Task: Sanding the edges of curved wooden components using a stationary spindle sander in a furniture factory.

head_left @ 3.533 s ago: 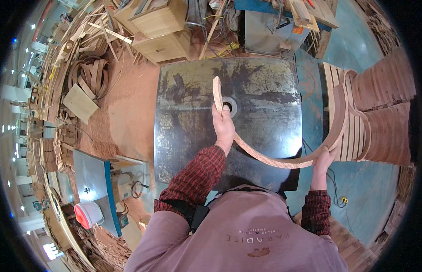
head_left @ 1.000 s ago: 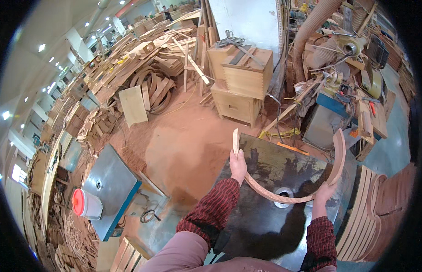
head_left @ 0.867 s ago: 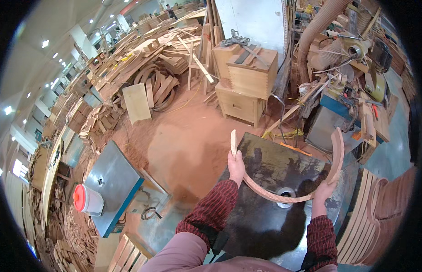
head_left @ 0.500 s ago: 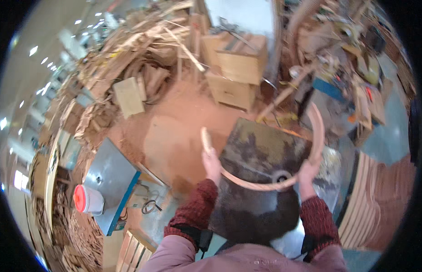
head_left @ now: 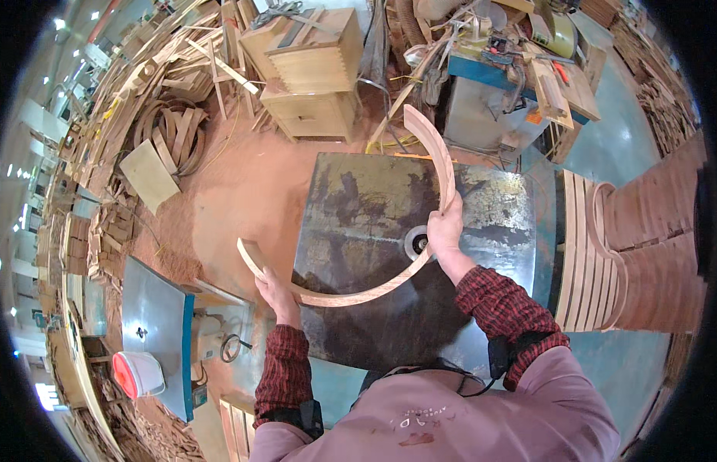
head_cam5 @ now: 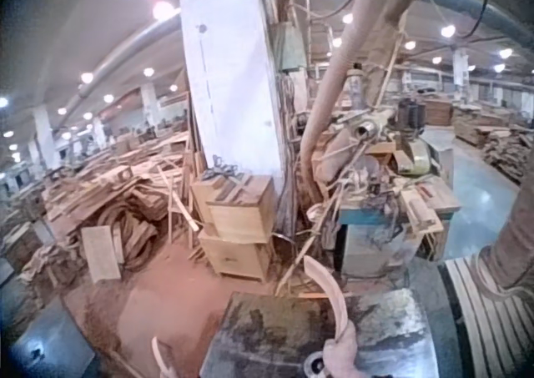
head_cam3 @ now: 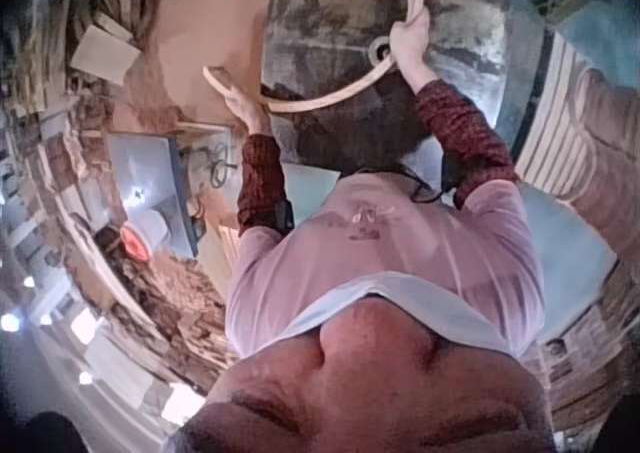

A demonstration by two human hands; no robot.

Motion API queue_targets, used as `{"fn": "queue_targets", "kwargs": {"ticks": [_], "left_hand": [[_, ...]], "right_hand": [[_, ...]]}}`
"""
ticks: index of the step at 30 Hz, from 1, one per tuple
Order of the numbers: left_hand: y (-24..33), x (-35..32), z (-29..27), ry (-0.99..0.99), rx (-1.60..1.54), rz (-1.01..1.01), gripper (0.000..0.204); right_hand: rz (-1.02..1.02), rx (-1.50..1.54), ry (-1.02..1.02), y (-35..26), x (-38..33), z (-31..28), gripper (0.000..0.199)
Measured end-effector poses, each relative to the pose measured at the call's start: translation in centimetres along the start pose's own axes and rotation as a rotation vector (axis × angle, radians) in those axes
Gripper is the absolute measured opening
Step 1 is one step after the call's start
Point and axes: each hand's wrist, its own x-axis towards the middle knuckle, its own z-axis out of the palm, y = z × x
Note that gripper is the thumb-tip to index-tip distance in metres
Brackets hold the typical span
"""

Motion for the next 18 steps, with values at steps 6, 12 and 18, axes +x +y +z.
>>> {"fn": "queue_targets", "kwargs": {"ticks": [6, 12, 18], "left_hand": [[-3.5, -2.0, -5.8, 0.099, -0.017, 0.012, 0.037], [-1.6, -7.0, -8.5, 0.216, 0.18, 0.153, 0.056], [2.8, -14.1, -5.9, -0.209, 0.719, 0.648, 0.053]], "right_hand": [[-0.034, -0.03, -0.125, -0.7, -2.0, -0.2, 0.068], [-0.031, -0.047, -0.211, -0.4, -3.6, -1.2, 0.067], [-0.042, -0.037, -0.277, 0.5, -5.6, -2.3, 0.066]]}}
